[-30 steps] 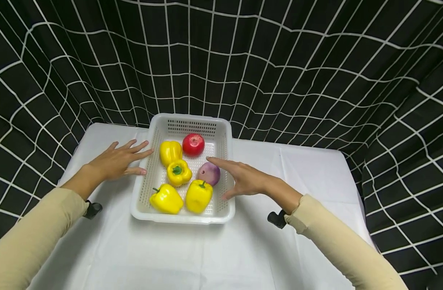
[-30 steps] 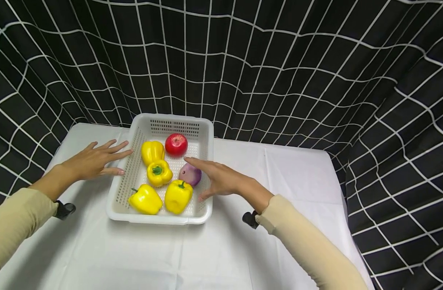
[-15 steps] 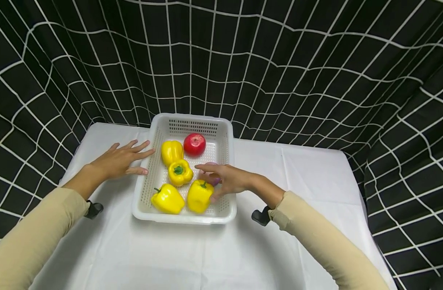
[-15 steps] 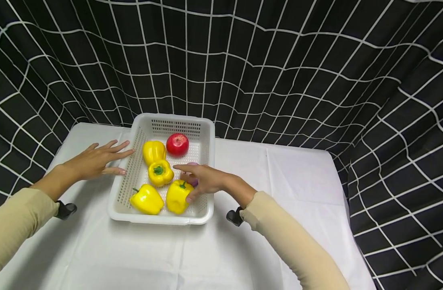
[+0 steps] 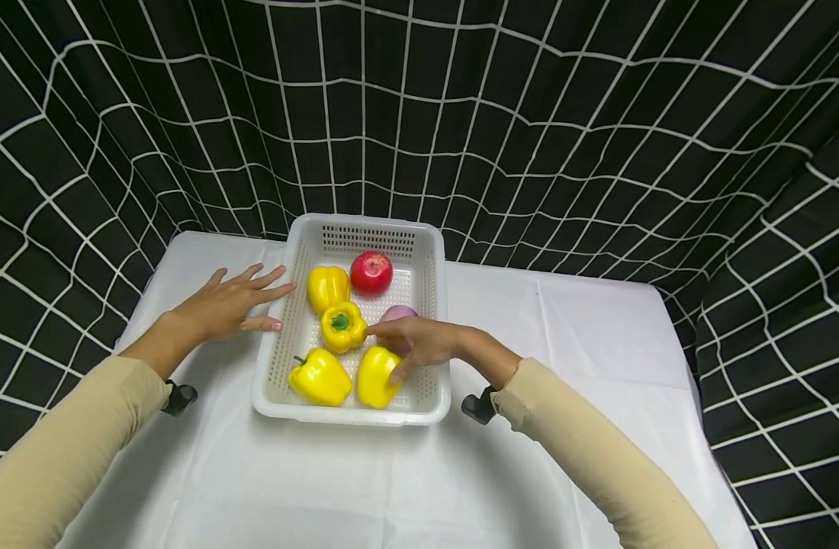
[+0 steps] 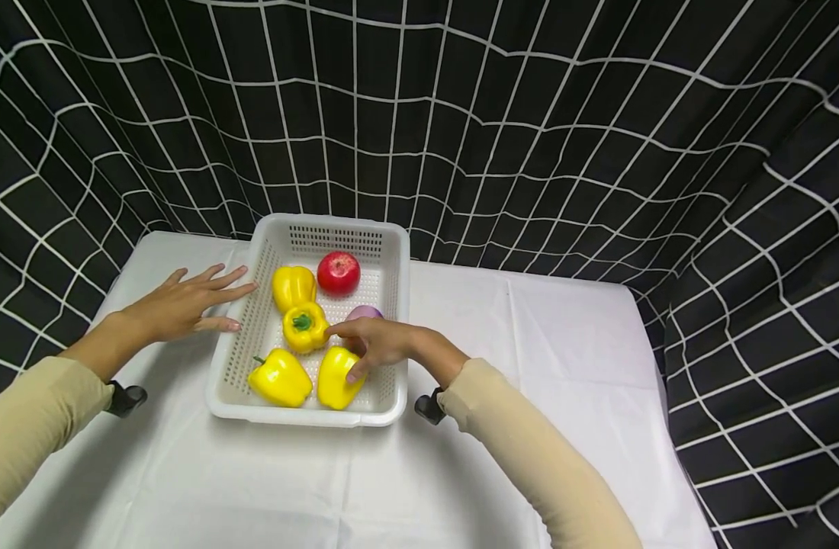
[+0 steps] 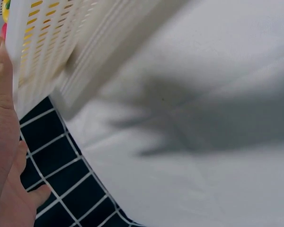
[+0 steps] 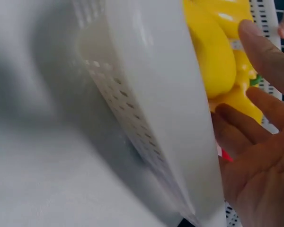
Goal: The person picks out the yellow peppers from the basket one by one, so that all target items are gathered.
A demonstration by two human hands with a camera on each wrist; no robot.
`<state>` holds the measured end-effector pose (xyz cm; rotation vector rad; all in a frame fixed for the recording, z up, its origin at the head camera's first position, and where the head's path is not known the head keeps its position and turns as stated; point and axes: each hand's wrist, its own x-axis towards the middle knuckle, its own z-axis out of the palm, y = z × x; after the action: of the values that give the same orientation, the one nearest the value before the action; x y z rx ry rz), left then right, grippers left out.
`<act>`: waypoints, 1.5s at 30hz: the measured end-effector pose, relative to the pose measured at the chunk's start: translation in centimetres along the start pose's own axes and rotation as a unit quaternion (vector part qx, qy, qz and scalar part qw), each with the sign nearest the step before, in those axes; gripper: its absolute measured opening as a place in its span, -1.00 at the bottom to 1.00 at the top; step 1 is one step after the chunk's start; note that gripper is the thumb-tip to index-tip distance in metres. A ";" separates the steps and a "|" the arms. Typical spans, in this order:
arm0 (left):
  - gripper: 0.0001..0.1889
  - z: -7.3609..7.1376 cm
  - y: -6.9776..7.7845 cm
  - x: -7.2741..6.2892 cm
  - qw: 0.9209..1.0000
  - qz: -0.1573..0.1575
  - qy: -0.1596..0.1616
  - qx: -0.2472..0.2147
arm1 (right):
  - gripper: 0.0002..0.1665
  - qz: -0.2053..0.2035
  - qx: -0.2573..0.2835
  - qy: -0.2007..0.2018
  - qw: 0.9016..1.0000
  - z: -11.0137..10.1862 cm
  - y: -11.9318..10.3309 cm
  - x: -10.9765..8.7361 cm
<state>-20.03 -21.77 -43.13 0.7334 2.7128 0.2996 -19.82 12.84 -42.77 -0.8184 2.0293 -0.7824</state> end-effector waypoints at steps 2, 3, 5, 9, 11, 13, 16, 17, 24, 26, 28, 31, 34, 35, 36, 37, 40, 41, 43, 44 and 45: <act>-0.23 0.1 -0.1 0.0 1.000 -0.001 0.001 0.002 | -0.01 0.013 -0.019 -0.008 1.000 0.1 -0.3 0.2; -0.23 0.1 -0.1 0.0 1.000 0.000 0.001 0.003 | -0.01 0.025 -0.027 -0.009 0.999 0.1 -0.4 0.3; -0.24 0.1 -0.1 0.0 1.000 0.000 0.003 0.002 | -0.02 0.046 -0.035 -0.013 0.998 0.2 -0.6 0.5; -0.24 0.1 -0.2 0.0 1.000 0.001 0.006 -0.005 | -0.05 0.083 -0.058 -0.018 0.995 0.3 -0.9 0.8; -0.24 0.2 -0.2 0.0 1.000 0.002 0.007 -0.008 | -0.07 0.094 -0.069 -0.020 0.993 0.4 -1.0 0.9; -0.25 0.2 -0.2 0.0 1.000 0.005 0.009 -0.011 | -0.09 0.100 -0.079 -0.023 0.992 0.4 -1.0 1.1; -0.25 0.3 -0.2 0.0 1.000 0.010 0.013 -0.014 | -0.08 0.109 -0.084 -0.028 0.990 0.5 -1.0 1.3; -0.25 0.3 -0.3 0.0 1.000 0.012 0.015 -0.015 | -0.08 0.111 -0.084 -0.030 0.990 0.5 -1.1 1.4; -0.26 0.5 -0.4 0.1 0.999 0.016 0.022 -0.017 | -0.09 0.123 -0.088 -0.035 0.988 0.9 -0.8 2.0; -0.26 0.5 -0.5 0.1 1.000 0.015 0.021 -0.016 | -0.12 0.119 -0.088 -0.032 0.988 1.0 -0.8 2.1; -0.26 0.5 -0.5 0.0 1.000 0.015 0.020 -0.018 | -0.14 0.115 -0.088 -0.031 0.989 1.1 -0.9 2.2; -0.26 0.4 -0.4 -0.1 1.000 0.016 0.019 -0.018 | -0.14 0.111 -0.094 -0.032 0.989 1.1 -1.0 2.2; -0.26 0.3 -0.3 -0.1 1.000 0.017 0.017 -0.019 | -0.14 0.109 -0.096 -0.031 0.989 0.8 -1.0 2.0; -0.26 0.3 -0.3 -0.1 1.000 0.016 0.017 -0.019 | -0.14 0.107 -0.098 -0.029 0.989 0.7 -1.1 1.9; -0.26 0.2 -0.2 -0.2 1.000 0.016 0.017 -0.019 | -0.15 0.106 -0.097 -0.025 0.989 0.5 -1.1 1.9; -0.26 0.2 -0.2 -0.2 1.000 0.016 0.016 -0.019 | -0.17 0.105 -0.096 -0.022 0.990 0.4 -1.1 1.8; -0.26 0.2 -0.2 -0.2 1.000 0.016 0.016 -0.018 | -0.20 0.102 -0.100 -0.014 0.990 -0.3 -1.2 1.4; -0.26 0.2 -0.2 -0.2 1.000 0.016 0.016 -0.017 | -0.22 0.099 -0.103 -0.012 0.990 -0.5 -1.3 1.3; -0.26 0.2 -0.2 -0.2 1.000 0.017 0.017 -0.015 | -0.23 0.089 -0.104 -0.010 0.990 -1.1 -1.5 0.9; -0.26 0.2 -0.2 -0.2 1.000 0.017 0.016 -0.014 | -0.23 0.083 -0.104 -0.009 0.991 -1.4 -1.6 0.6; -0.26 0.2 -0.2 -0.2 1.000 0.017 0.016 -0.013 | -0.24 0.075 -0.101 -0.006 0.992 -1.8 -1.8 0.4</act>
<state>-19.91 -22.00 -43.34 0.7744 2.7241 0.3574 -21.04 11.89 -40.71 -0.7692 2.1560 -0.4916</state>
